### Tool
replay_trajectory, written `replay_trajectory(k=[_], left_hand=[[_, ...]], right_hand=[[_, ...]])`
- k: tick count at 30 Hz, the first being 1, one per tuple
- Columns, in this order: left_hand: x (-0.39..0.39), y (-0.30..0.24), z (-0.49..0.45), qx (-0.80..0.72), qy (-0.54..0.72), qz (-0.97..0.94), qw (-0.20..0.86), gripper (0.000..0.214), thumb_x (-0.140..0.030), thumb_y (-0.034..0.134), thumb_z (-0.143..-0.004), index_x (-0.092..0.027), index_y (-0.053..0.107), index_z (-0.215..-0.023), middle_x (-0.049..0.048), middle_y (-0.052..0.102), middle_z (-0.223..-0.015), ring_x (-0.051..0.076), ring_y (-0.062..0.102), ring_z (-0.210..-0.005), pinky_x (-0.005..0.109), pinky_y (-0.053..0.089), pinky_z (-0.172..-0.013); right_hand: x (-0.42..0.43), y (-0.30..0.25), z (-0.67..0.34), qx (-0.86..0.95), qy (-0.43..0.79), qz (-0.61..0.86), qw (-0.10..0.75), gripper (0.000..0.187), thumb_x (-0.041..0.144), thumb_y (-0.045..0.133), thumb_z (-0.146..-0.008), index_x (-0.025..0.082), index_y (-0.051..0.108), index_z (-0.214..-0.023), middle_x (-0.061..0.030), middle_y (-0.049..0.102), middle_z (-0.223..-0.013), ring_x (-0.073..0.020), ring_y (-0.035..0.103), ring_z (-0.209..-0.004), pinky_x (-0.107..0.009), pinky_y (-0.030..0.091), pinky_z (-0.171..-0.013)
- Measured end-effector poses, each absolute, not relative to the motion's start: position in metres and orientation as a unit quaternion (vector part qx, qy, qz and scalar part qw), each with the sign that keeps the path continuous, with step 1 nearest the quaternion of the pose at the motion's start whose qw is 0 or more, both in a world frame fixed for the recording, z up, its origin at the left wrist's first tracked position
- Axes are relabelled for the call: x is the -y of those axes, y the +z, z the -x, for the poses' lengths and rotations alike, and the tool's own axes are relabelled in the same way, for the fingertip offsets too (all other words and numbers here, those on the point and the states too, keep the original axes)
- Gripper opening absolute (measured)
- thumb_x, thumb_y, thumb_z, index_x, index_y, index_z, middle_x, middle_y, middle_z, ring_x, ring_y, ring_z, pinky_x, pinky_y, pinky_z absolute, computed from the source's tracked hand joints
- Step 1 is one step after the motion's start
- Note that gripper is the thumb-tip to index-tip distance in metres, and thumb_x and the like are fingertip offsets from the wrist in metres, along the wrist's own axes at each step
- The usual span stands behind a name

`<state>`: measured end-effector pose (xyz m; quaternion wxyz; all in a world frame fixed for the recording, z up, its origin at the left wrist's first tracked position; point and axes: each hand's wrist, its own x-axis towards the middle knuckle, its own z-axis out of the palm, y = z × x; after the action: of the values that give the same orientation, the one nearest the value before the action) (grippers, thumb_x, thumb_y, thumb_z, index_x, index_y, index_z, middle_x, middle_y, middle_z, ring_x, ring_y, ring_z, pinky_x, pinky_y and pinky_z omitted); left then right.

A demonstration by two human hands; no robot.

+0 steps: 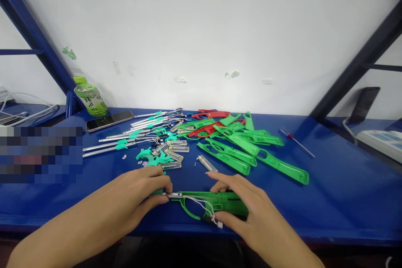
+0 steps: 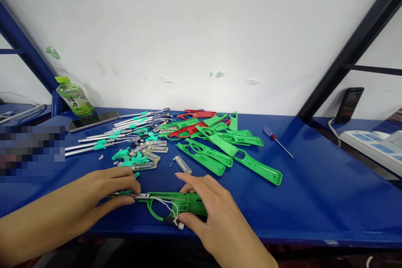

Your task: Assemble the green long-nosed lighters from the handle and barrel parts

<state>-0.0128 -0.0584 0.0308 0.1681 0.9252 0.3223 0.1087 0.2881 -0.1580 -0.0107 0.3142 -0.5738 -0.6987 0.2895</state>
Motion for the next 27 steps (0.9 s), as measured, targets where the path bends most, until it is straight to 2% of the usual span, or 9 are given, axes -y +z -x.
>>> replay_trajectory(k=[7, 13, 22, 24, 27], left_hand=[[0.058, 0.030, 0.013, -0.358, 0.055, -0.900, 0.242, 0.022, -0.031, 0.056, -0.114, -0.038, 0.076, -0.110, -0.0064, 0.079, -0.113, 0.015, 0.075, -0.108, 0.023, 0.050, -0.097], [0.060, 0.027, 0.012, -0.375, 0.062, -0.896, 0.228, 0.021, -0.035, 0.058, -0.111, -0.038, 0.079, -0.108, -0.0048, 0.080, -0.116, 0.019, 0.075, -0.116, 0.025, 0.052, -0.103], [0.067, 0.025, 0.008, -0.386, 0.100, -0.898, 0.188, 0.022, -0.042, 0.061, -0.107, -0.037, 0.081, -0.101, -0.0018, 0.084, -0.112, 0.027, 0.077, -0.121, 0.032, 0.058, -0.101], [0.065, 0.022, 0.008, -0.380, 0.105, -0.901, 0.179, 0.023, -0.042, 0.060, -0.108, -0.037, 0.081, -0.099, -0.0020, 0.084, -0.108, 0.026, 0.079, -0.113, 0.032, 0.058, -0.097], [0.064, 0.019, 0.009, -0.374, 0.109, -0.905, 0.174, 0.023, -0.043, 0.060, -0.108, -0.037, 0.081, -0.098, -0.0021, 0.084, -0.106, 0.024, 0.081, -0.104, 0.031, 0.059, -0.090]], right_hand=[[0.158, -0.009, -0.287, 0.693, 0.300, 0.577, 0.311, 0.070, 0.012, 0.080, -0.094, 0.048, 0.064, -0.152, 0.0034, 0.076, -0.129, -0.0224, 0.072, -0.126, -0.044, 0.054, -0.119], [0.159, -0.011, -0.288, 0.699, 0.294, 0.572, 0.312, 0.067, 0.013, 0.078, -0.095, 0.048, 0.065, -0.151, 0.0029, 0.077, -0.130, -0.0228, 0.072, -0.127, -0.042, 0.056, -0.117], [0.158, -0.016, -0.289, 0.713, 0.271, 0.565, 0.316, 0.063, 0.015, 0.080, -0.095, 0.048, 0.068, -0.148, 0.0027, 0.079, -0.128, -0.0234, 0.076, -0.124, -0.038, 0.062, -0.111], [0.160, -0.014, -0.290, 0.712, 0.260, 0.563, 0.328, 0.055, 0.020, 0.079, -0.098, 0.046, 0.070, -0.146, 0.0015, 0.079, -0.132, -0.0240, 0.076, -0.126, -0.038, 0.062, -0.111], [0.164, -0.007, -0.289, 0.705, 0.242, 0.554, 0.370, 0.027, 0.037, 0.076, -0.104, 0.040, 0.076, -0.131, -0.0005, 0.077, -0.139, -0.0249, 0.075, -0.130, -0.035, 0.062, -0.111]])
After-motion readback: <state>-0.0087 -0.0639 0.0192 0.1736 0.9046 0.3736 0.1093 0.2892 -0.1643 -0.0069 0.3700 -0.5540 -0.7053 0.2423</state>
